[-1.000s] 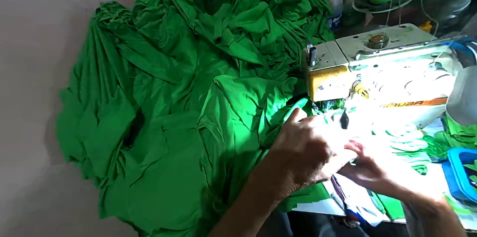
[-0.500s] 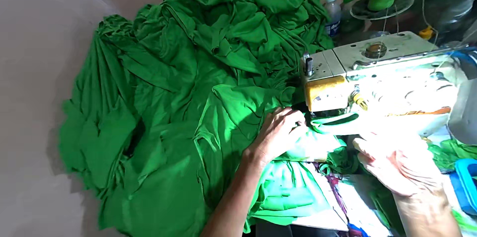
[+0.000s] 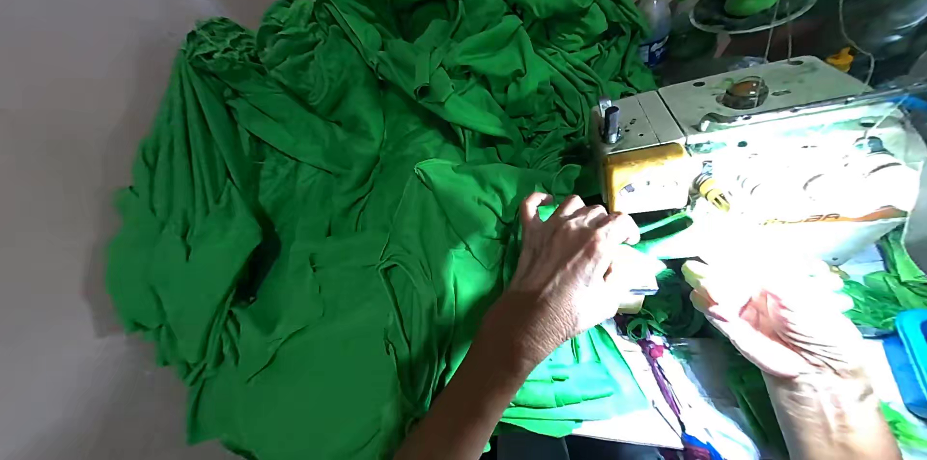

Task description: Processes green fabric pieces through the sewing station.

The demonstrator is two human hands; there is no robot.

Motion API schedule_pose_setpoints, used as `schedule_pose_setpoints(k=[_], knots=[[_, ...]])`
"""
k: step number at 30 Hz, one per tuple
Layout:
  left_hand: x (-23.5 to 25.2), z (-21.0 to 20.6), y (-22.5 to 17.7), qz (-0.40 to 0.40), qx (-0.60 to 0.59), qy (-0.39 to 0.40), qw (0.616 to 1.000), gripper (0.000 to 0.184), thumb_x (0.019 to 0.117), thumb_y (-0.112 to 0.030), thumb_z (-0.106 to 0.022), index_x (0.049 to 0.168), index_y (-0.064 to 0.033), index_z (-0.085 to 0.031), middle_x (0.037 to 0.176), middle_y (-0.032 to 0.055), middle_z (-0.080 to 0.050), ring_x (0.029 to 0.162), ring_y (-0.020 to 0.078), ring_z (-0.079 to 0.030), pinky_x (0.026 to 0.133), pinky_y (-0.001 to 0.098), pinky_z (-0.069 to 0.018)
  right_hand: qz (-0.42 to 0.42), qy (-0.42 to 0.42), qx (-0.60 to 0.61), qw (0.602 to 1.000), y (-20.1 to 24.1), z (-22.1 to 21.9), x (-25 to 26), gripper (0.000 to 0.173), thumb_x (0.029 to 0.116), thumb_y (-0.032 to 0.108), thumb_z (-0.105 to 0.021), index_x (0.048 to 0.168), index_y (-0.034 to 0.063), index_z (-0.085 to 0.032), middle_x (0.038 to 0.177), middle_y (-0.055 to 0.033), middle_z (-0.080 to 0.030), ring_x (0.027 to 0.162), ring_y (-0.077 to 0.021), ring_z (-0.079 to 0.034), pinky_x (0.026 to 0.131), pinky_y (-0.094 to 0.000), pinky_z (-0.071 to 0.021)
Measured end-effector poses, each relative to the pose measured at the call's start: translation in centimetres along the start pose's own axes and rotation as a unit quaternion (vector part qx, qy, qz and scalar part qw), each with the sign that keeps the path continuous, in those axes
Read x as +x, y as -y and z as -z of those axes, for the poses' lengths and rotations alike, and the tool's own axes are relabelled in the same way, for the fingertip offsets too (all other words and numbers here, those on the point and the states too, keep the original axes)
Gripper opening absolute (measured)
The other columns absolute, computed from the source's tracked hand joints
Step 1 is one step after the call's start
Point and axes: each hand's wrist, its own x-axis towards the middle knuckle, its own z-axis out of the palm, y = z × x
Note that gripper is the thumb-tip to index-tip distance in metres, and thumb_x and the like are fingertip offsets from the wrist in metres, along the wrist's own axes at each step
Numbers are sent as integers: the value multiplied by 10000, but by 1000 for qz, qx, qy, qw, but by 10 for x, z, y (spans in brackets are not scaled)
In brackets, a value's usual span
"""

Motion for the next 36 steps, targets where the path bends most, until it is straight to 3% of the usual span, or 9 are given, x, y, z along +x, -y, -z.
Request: schedule_pose_setpoints(k=[5,9,12,15,18,23,29,33,36], knots=[[-5,-2,6,0,36,-40,999,221,788,-328,-796,721,-133,-718,761,30,-606,859,257,-611,877,532,-393,-3,9,-106,994,1,-10,1,56,873,138,-718,832,170,-740,693,35,-670,591,4,-616,559,-115,-507],[-14,-15,10,-82,-181,-78,977,240,852,-283,-720,751,-65,-714,935,87,-730,1033,208,-678,958,386,-497,5,2,-216,976,1,-23,3,45,856,204,-741,839,244,-728,638,93,-629,557,29,-573,560,-110,-488],[-22,-22,17,-113,-197,-88,970,221,932,-202,-626,791,-60,-721,763,53,-694,812,151,-677,964,377,-464,21,16,-323,946,1,-32,8,103,853,194,-714,918,271,-693,659,118,-661,556,26,-589,550,-119,-495],[-27,-13,14,-119,-143,-111,976,227,958,-190,-588,835,-97,-754,750,21,-670,763,130,-624,810,336,-427,36,112,-468,876,4,-37,12,107,919,179,-612,1020,208,-631,688,176,-636,583,76,-578,554,-96,-485],[-25,-8,10,-128,-116,-127,977,187,937,-184,-631,843,-103,-771,750,27,-654,748,151,-614,676,303,-429,75,230,-562,791,0,-40,19,127,912,170,-586,898,88,-683,705,121,-583,587,115,-509,537,-70,-441],[-17,-14,9,-127,-313,-114,934,277,831,-83,-776,1057,29,-660,920,115,-657,875,126,-638,782,202,-526,61,266,-531,802,6,-47,7,179,952,243,-637,848,98,-644,656,144,-555,553,147,-481,496,-42,-411],[-16,-21,20,-148,-236,12,960,572,843,-674,-649,906,-117,-761,1038,54,-722,1104,190,-641,1013,439,-431,106,154,-578,795,-8,-55,-43,213,945,169,-665,919,-41,-697,729,-33,-624,617,61,-485,572,-88,-406],[-25,-28,21,-127,-175,42,975,671,910,-703,-500,948,-83,-752,1088,124,-726,1139,275,-660,1054,506,-430,130,70,-557,817,-39,-41,-62,245,962,139,-657,1006,-93,-723,763,-114,-665,587,30,-450,563,-115,-383],[-32,-40,28,-100,-176,-23,979,637,959,-633,-505,1050,-61,-769,1137,117,-739,1163,251,-665,1079,484,-438,150,48,-529,834,-55,-20,-53,224,972,167,-663,1066,-28,-720,837,-45,-698,657,71,-536,619,-92,-466]])
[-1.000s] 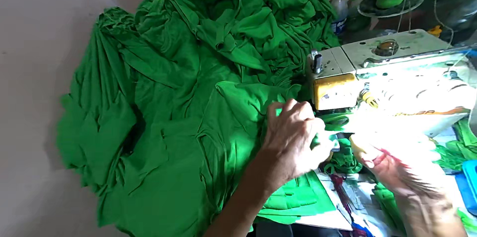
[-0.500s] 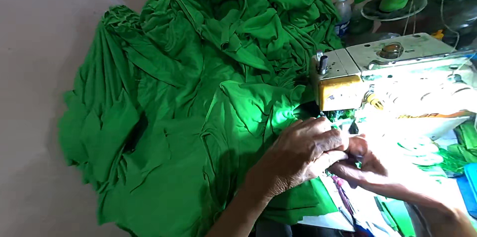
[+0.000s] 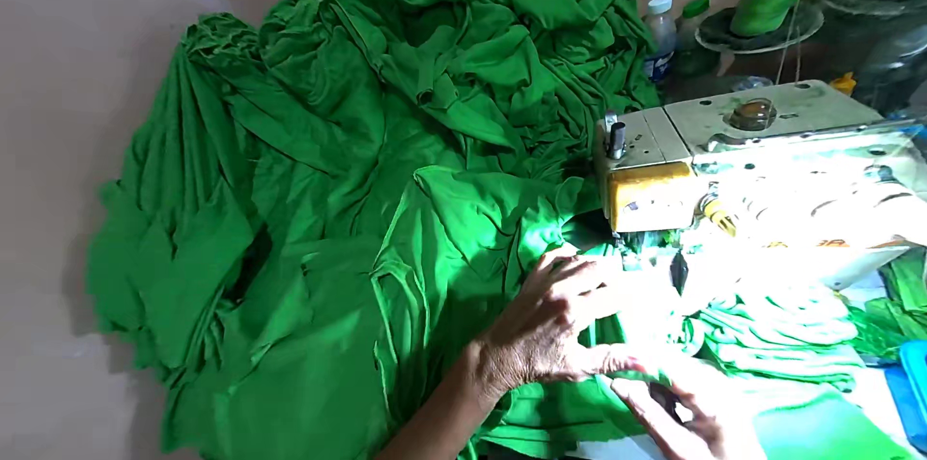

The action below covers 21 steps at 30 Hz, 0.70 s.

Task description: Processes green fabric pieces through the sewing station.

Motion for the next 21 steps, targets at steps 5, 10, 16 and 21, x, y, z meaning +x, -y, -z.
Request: schedule_pose_setpoints(k=[5,10,16,21], knots=[[-6,-4,7,37,-11,-121,992,529,1048,-480,-449,1111,-63,-768,1145,85,-731,1150,179,-638,1061,386,-427,20,9,80,997,-17,5,32,110,944,252,-702,938,144,-681,739,162,-610,609,143,-492,561,-47,-436],[-11,-3,4,72,-17,-158,985,351,1047,-275,-498,988,-85,-786,1121,83,-715,1127,171,-629,1024,368,-441,-4,21,113,993,-16,8,34,74,924,250,-717,899,194,-676,728,192,-610,597,137,-500,546,-58,-443],[-10,-11,-3,94,-46,-192,976,322,1040,-241,-510,1027,-78,-787,1103,74,-711,1095,161,-635,1005,378,-458,-5,8,110,994,-14,8,36,50,929,217,-701,927,176,-672,740,192,-601,575,137,-470,528,-51,-421],[-5,-23,-10,118,-31,-177,977,278,1008,-203,-554,1140,-109,-780,1191,108,-697,1226,254,-599,1060,468,-431,-18,-19,100,995,-10,7,42,74,941,140,-660,1010,116,-658,847,165,-661,662,113,-579,598,-78,-507]])
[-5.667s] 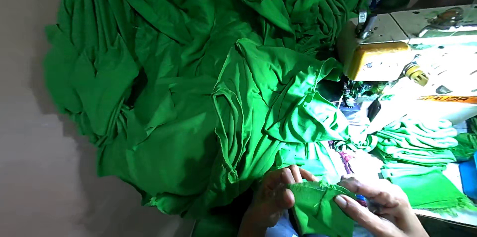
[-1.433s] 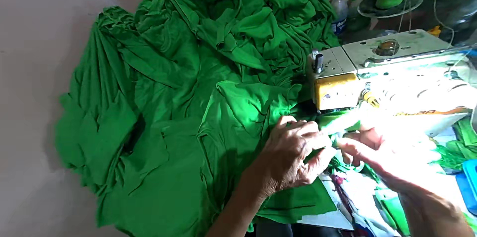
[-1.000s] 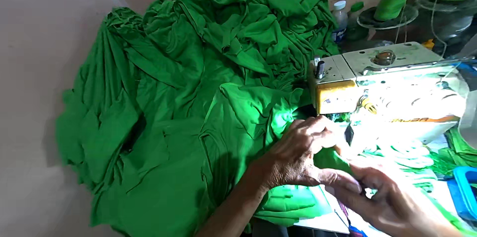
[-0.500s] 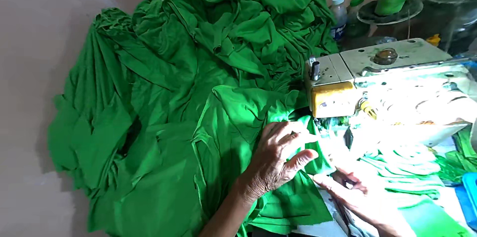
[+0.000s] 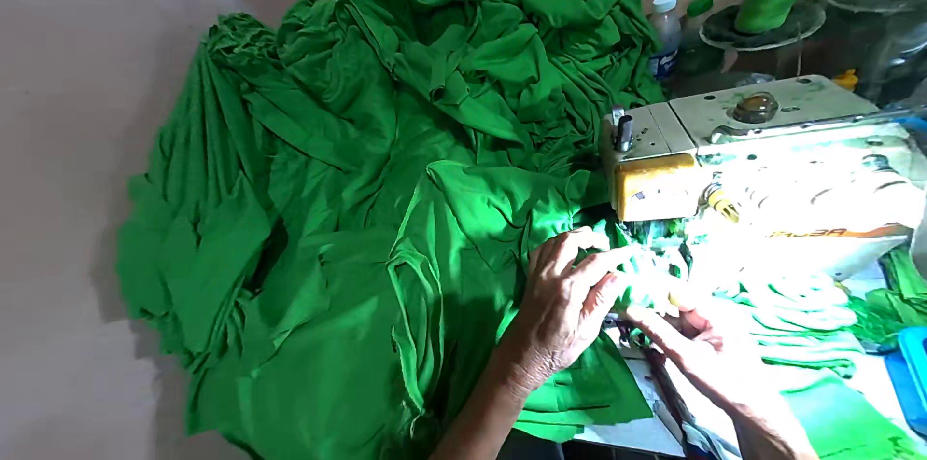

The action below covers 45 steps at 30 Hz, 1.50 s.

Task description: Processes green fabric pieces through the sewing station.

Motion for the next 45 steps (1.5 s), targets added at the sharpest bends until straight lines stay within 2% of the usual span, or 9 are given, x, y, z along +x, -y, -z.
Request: schedule_pose_setpoints(k=[3,6,12,22,28,31,35,38,45], knots=[[0,-7,1,6,34,2,999,288,996,-189,-574,1206,-141,-765,1191,103,-700,1182,255,-623,1011,470,-460,-21,-23,-24,999,10,-3,8,163,933,121,-628,1027,-12,-632,805,117,-629,601,131,-501,559,-63,-441],[1,-8,1,9,39,2,999,298,1004,-186,-574,1242,-112,-738,1134,96,-702,1079,241,-650,916,439,-501,20,-25,-70,997,1,-6,6,281,943,229,-670,1099,-1,-629,930,57,-666,660,104,-583,592,-81,-517],[0,-2,-5,9,38,40,998,320,1014,-174,-555,1282,-92,-711,995,85,-714,953,229,-669,847,423,-521,15,-120,-245,962,16,-26,-8,319,978,274,-626,1086,-24,-668,905,-53,-679,610,44,-552,560,-108,-473],[-36,-12,-9,-12,97,-69,993,182,922,-192,-634,841,-113,-777,1012,96,-707,991,225,-644,872,373,-470,132,-157,-227,952,1,-38,-48,147,942,100,-643,925,-24,-720,902,-130,-695,736,-13,-650,662,-108,-535],[-52,-36,-10,6,129,-158,979,146,929,-238,-636,856,-203,-758,1047,58,-690,1157,164,-586,1043,387,-343,105,-141,-189,966,-10,-32,-50,138,974,91,-632,1001,-28,-695,928,-95,-680,711,19,-615,658,-100,-527],[-37,-41,-12,41,143,-166,975,133,909,-235,-675,889,-215,-805,1054,65,-728,1169,217,-621,1048,502,-354,102,-145,-187,966,-16,-28,-32,215,1012,152,-603,1073,-35,-689,954,-63,-692,741,46,-613,680,-97,-525],[-12,-44,-7,113,117,-141,976,166,901,-253,-676,935,-243,-838,1157,94,-738,1294,360,-580,1073,708,-286,124,-166,-290,934,-12,-25,-7,257,1005,155,-579,1065,-36,-741,1044,-179,-720,936,-64,-664,803,-126,-503],[-11,-44,-5,132,101,-126,978,169,919,-301,-684,978,-258,-836,1224,101,-709,1319,352,-549,1082,674,-295,104,-177,-342,917,-13,-27,-15,309,988,233,-596,1164,29,-747,1115,-233,-632,900,-105,-624,707,-139,-485],[-7,-42,-8,157,110,-110,975,167,902,-310,-696,967,-260,-842,1193,100,-713,1152,294,-622,975,568,-381,105,-180,-340,917,-20,-23,-19,343,991,279,-587,1218,67,-733,1119,-196,-638,1026,-132,-589,865,-195,-467]])
